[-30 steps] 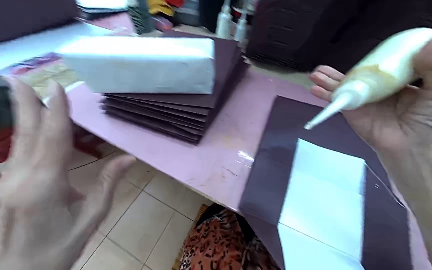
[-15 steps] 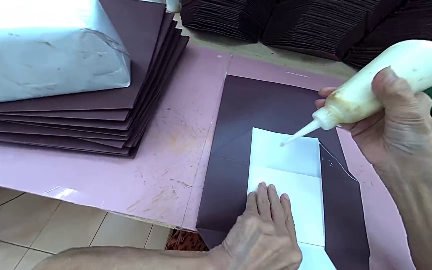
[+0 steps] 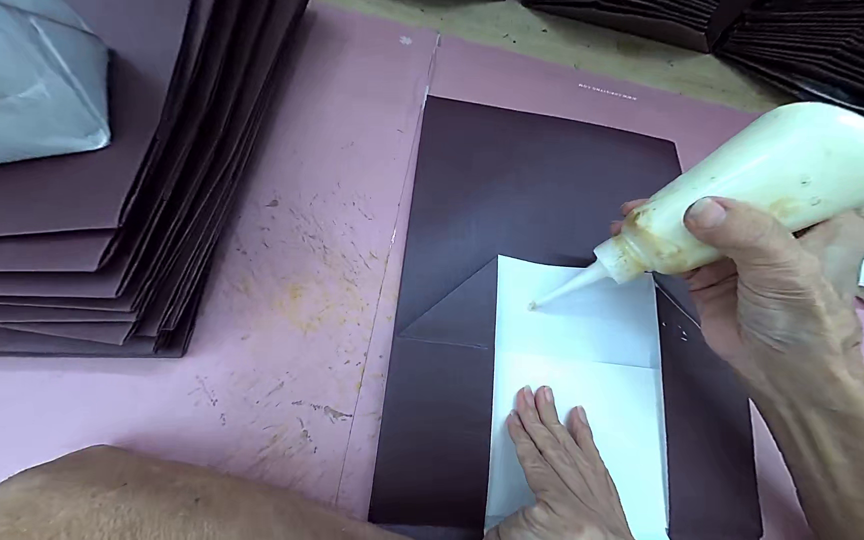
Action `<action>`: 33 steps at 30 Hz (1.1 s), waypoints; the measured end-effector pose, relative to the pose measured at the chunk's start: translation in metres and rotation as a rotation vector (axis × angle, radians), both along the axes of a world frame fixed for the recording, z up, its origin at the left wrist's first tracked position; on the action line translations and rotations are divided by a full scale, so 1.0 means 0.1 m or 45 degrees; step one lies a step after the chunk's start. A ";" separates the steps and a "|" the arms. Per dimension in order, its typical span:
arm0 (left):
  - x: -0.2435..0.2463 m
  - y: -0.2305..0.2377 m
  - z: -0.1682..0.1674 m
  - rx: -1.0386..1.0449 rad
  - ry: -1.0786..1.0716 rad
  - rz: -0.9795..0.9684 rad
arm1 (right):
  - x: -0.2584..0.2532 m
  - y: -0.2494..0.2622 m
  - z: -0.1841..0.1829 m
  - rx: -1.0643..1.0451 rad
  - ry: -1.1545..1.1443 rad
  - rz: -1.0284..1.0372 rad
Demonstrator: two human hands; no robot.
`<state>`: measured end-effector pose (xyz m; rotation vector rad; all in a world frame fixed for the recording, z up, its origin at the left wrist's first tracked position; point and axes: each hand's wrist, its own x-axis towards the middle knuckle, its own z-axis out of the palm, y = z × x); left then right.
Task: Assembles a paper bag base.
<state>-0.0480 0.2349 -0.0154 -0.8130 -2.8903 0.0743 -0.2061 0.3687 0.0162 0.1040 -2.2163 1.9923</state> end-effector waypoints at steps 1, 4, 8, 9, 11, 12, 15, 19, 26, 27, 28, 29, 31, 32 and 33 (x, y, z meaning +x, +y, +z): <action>0.00 0.00 0.01 0.013 -0.018 0.007 | -0.01 -0.05 0.00 -0.030 0.005 -0.012; 0.01 0.02 0.01 0.060 -0.036 0.052 | -0.06 -0.15 -0.02 -0.088 -0.006 -0.007; 0.00 0.05 0.02 0.119 -0.084 0.108 | -0.14 -0.22 -0.05 -0.132 -0.026 -0.006; 0.00 0.05 0.04 0.127 -0.109 0.113 | -0.17 -0.24 -0.05 -0.148 -0.022 -0.016; -0.01 0.04 0.06 0.117 -0.139 0.108 | -0.22 -0.27 -0.07 -0.137 0.002 -0.031; -0.01 0.04 0.06 0.115 -0.146 0.106 | -0.21 -0.26 -0.07 -0.125 -0.008 -0.015; 0.00 0.06 0.05 0.154 -0.144 0.147 | -0.20 -0.20 -0.08 -0.105 -0.052 0.036; 0.00 0.07 0.08 0.158 -0.190 0.159 | -0.17 -0.10 -0.02 -0.152 -0.105 0.117; 0.00 0.07 0.07 0.196 -0.198 0.174 | -0.25 -0.18 -0.03 -0.127 -0.084 0.100; -0.01 0.07 0.07 0.199 -0.204 0.173 | -0.26 -0.18 -0.05 -0.125 -0.070 0.106; 0.00 0.07 0.07 0.204 -0.205 0.172 | -0.26 -0.18 -0.05 -0.121 -0.063 0.106; 0.00 0.07 0.06 0.206 -0.195 0.175 | -0.26 -0.19 -0.05 -0.113 -0.063 0.109; 0.00 0.07 0.04 0.205 -0.167 0.181 | -0.25 -0.20 -0.05 -0.096 -0.062 0.112; 0.00 0.07 0.05 0.190 -0.170 0.174 | -0.24 -0.20 -0.04 -0.087 -0.061 0.114; 0.00 0.06 0.06 0.166 -0.184 0.161 | -0.24 -0.22 -0.04 -0.083 -0.060 0.113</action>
